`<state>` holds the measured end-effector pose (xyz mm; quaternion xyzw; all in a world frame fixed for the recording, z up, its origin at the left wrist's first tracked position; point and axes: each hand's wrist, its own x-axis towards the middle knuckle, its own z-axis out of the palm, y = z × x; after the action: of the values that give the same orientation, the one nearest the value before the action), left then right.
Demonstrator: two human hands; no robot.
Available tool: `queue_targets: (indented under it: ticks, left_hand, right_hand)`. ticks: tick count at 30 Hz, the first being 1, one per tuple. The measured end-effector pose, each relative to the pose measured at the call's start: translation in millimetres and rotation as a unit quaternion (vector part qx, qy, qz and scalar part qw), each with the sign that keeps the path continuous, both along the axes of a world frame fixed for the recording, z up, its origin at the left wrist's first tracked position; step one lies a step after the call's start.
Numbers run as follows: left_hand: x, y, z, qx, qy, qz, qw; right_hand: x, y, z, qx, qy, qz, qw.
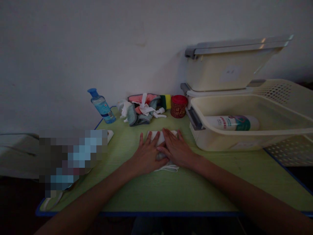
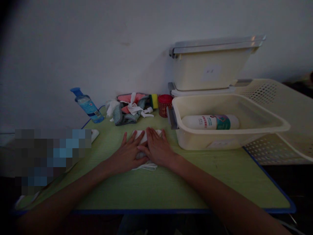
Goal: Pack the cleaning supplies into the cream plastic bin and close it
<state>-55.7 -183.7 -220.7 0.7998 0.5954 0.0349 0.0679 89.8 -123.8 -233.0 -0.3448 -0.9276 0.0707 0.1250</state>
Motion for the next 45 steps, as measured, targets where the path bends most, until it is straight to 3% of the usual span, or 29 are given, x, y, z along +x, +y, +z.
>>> queue_targets:
  ticks: [3, 5, 8, 10, 16, 22, 28, 45]
  left_hand:
    - [-11, 3, 3.7, -0.042, -0.054, -0.019, 0.997]
    - [-24, 8, 7.4, -0.069, -0.146, -0.022, 0.987]
    - [-44, 20, 11.1, -0.024, -0.294, 0.053, 0.954]
    - [-55, 27, 11.4, 0.002, -0.325, 0.111, 0.939]
    - [-61, 27, 12.2, -0.085, -0.255, 0.122, 0.955]
    - [-51, 21, 12.7, -0.074, -0.141, 0.152, 0.976]
    - [-54, 24, 6.6, -0.086, -0.162, 0.143, 0.972]
    - [-60, 28, 11.4, -0.112, -0.202, 0.134, 0.964]
  right_hand:
    - [0, 0, -1.1, 0.001, -0.001, -0.004, 1.0]
    - [0, 0, -0.5, -0.002, -0.004, -0.002, 1.0]
    - [0, -1, 2.6, -0.01, -0.011, 0.004, 1.0]
    - [0, -1, 4.6, -0.012, -0.017, 0.004, 1.0]
    - [2, -1, 5.0, -0.01, -0.032, 0.004, 0.999]
    - [0, -1, 5.6, -0.004, -0.034, 0.004, 0.999]
    - [1, -1, 5.9, -0.006, -0.037, 0.001, 0.999]
    - [0, -1, 7.8, -0.011, -0.044, 0.002, 0.999]
